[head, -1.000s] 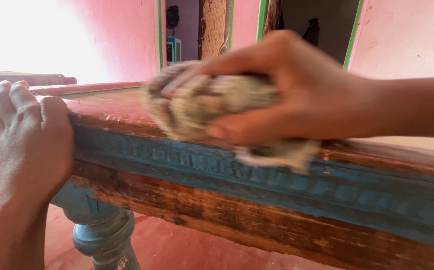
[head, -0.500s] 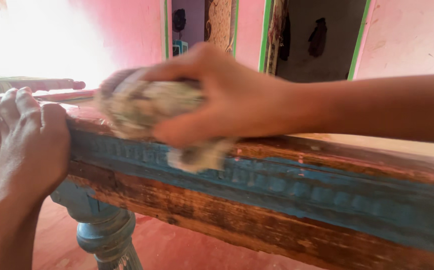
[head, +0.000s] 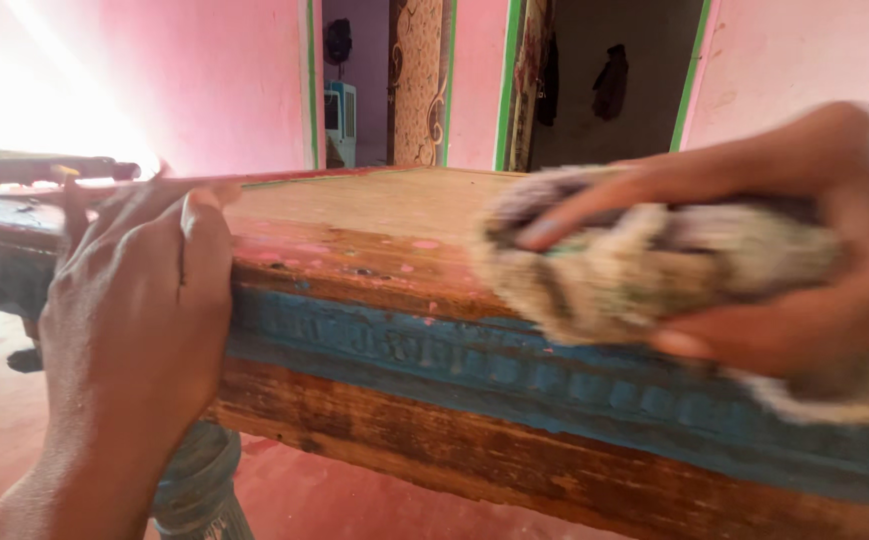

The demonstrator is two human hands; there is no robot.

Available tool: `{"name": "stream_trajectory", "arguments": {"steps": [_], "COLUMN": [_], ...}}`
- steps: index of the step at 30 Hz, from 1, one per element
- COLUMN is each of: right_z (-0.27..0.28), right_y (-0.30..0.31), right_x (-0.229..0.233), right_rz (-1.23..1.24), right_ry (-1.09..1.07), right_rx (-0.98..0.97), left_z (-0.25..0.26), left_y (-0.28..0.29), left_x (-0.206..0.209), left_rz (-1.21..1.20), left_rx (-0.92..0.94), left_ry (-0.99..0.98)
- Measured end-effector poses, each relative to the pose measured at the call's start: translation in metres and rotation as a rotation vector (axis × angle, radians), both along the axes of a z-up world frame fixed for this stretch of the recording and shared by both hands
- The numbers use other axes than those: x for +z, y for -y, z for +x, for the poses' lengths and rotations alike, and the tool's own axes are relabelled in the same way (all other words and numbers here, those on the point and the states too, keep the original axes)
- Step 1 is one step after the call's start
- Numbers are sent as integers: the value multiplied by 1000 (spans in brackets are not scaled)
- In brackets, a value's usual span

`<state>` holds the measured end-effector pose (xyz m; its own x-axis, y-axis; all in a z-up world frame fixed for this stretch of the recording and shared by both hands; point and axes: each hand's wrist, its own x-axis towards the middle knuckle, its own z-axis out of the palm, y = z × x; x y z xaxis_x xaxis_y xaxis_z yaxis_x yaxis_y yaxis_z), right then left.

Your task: The person wipes the edges and legs of a wooden table with a cloth. They move along the table, cleaning the top edge, the side panels, and the turned legs in sequence.

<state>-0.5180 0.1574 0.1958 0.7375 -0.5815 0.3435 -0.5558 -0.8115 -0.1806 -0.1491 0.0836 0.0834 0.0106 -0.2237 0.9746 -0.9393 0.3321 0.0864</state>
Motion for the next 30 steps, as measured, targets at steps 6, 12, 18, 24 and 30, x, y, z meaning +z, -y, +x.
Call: {"name": "stream_trajectory", "arguments": {"steps": [6,12,18,24,30], "right_z": [98,134,85,35,75], "right_y": [57,84,11,-11,12], "right_x": [-6,-13,4,-1,1], "right_rz": [-5,-71,-72,-205,-122], "right_ry": [103,133,-29,-88,-48], "right_rx": [197,383,257,166,195], "left_z": [-16,-20,-19,-12,1], "left_y": [-20,-21,-27,-18,0], "left_x": [9,8,9,3,9], "left_rz": [69,-23,2,38,128], "left_rx": [61,16,-144,-158,-449], "left_ry": [-46,-121,-130,-153,-245]}}
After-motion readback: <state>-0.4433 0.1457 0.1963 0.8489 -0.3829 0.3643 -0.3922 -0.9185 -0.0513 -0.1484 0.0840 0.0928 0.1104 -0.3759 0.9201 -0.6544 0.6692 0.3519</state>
